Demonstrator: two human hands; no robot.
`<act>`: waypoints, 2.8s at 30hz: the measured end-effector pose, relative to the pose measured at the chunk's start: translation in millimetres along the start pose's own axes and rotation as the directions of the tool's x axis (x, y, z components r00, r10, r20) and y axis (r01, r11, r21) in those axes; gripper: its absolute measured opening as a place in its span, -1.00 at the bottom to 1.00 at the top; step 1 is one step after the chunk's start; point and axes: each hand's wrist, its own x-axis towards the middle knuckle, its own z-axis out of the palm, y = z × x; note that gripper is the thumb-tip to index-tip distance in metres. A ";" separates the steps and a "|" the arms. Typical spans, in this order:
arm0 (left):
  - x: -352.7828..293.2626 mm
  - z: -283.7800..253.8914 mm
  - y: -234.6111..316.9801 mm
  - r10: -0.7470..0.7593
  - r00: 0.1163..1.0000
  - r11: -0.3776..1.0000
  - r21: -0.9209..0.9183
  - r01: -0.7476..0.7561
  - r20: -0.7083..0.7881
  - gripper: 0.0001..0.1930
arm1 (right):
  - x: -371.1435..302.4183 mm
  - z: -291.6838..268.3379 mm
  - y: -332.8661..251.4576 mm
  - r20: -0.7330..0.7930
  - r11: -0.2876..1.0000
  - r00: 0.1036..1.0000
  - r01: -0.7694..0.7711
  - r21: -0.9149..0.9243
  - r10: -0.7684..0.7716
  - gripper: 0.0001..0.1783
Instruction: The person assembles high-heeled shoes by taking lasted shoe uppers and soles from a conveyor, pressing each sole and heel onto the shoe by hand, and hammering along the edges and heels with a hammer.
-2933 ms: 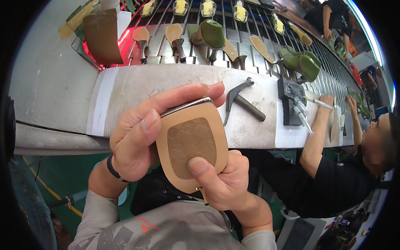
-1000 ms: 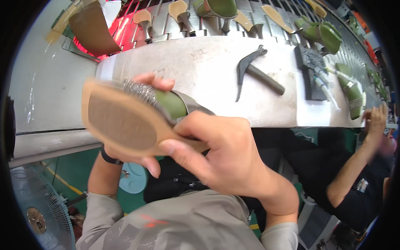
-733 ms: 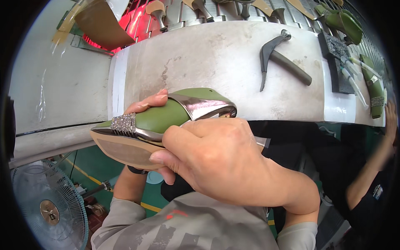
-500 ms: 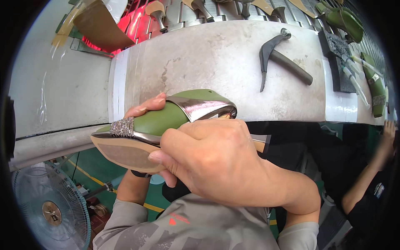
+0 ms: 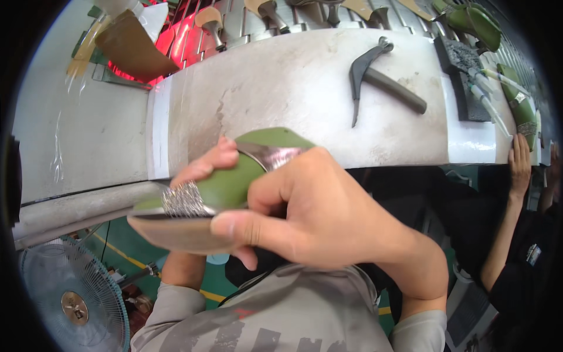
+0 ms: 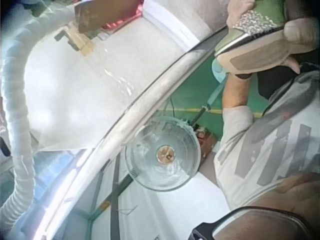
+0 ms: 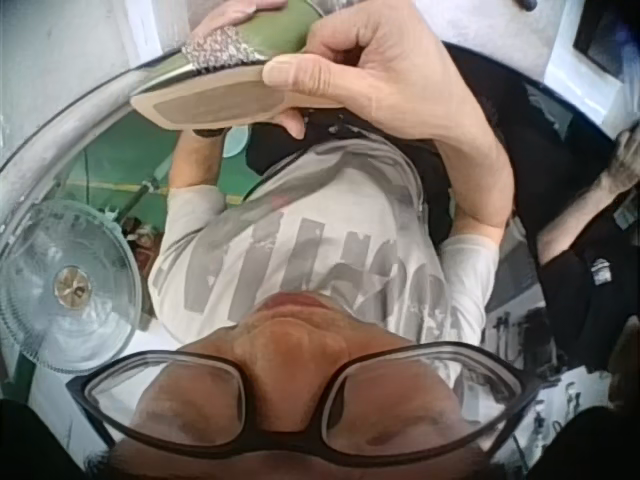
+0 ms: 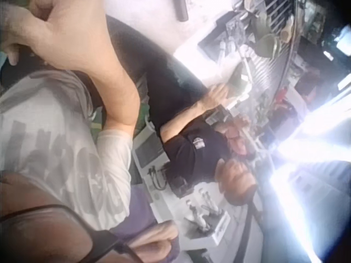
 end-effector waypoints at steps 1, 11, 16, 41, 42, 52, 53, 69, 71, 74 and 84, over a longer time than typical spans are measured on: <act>3.8 3.5 3.6 0.012 0.999 1.000 0.023 -0.013 0.031 0.19 | -3.5 -1.8 -1.7 -0.010 1.000 1.000 0.000 -0.022 0.000 -0.59; 56.2 8.8 -19.8 -0.200 0.979 0.952 -0.226 0.206 0.048 0.13 | -19.0 -22.4 5.8 -0.186 0.985 0.981 -0.015 0.169 0.047 -0.59; 29.1 16.3 -41.7 -0.109 0.989 0.975 0.205 0.087 0.100 -0.13 | -7.2 10.7 20.4 -0.372 0.685 0.921 0.197 0.701 0.115 -0.55; 66.8 -33.3 -50.2 -0.159 0.987 0.987 0.015 0.159 0.003 -0.79 | -70.2 46.5 103.1 -0.631 0.999 0.774 0.029 -0.045 -0.051 -0.55; 69.9 -31.6 -47.0 -0.095 0.995 0.995 0.040 0.093 0.043 -0.80 | -68.9 47.8 84.3 -0.686 0.990 0.728 0.098 0.103 -0.001 -0.72; 89.0 -24.3 -46.4 0.068 0.966 0.994 0.069 -0.087 0.248 -0.73 | -23.7 29.8 -15.8 -0.066 0.760 0.938 -0.233 0.607 0.340 -0.58; 85.6 -23.4 -50.5 -0.004 0.988 1.000 -0.020 0.007 0.152 -0.61 | -24.8 33.0 -16.4 -0.060 0.718 0.938 -0.218 0.661 0.340 -0.57; 83.1 -23.7 -58.1 -0.002 0.992 0.998 -0.062 0.010 0.124 -0.34 | 0.8 43.3 -9.6 -0.142 0.633 0.920 -0.133 0.763 0.365 -0.61; 83.2 -23.4 -58.3 0.003 0.992 0.998 -0.061 0.005 0.127 -0.34 | 0.3 43.5 -9.1 -0.143 0.638 0.922 -0.132 0.758 0.360 -0.61; 83.0 -23.7 -57.7 -0.006 0.991 0.998 -0.067 0.016 0.136 -0.34 | 1.9 42.8 -7.8 -0.139 0.644 0.922 -0.140 0.752 0.362 -0.62; 106.5 -28.5 -62.0 0.018 0.989 0.998 -0.061 -0.009 0.145 -0.41 | 24.8 24.2 -5.2 -0.259 0.829 0.917 -0.120 0.546 0.303 -0.57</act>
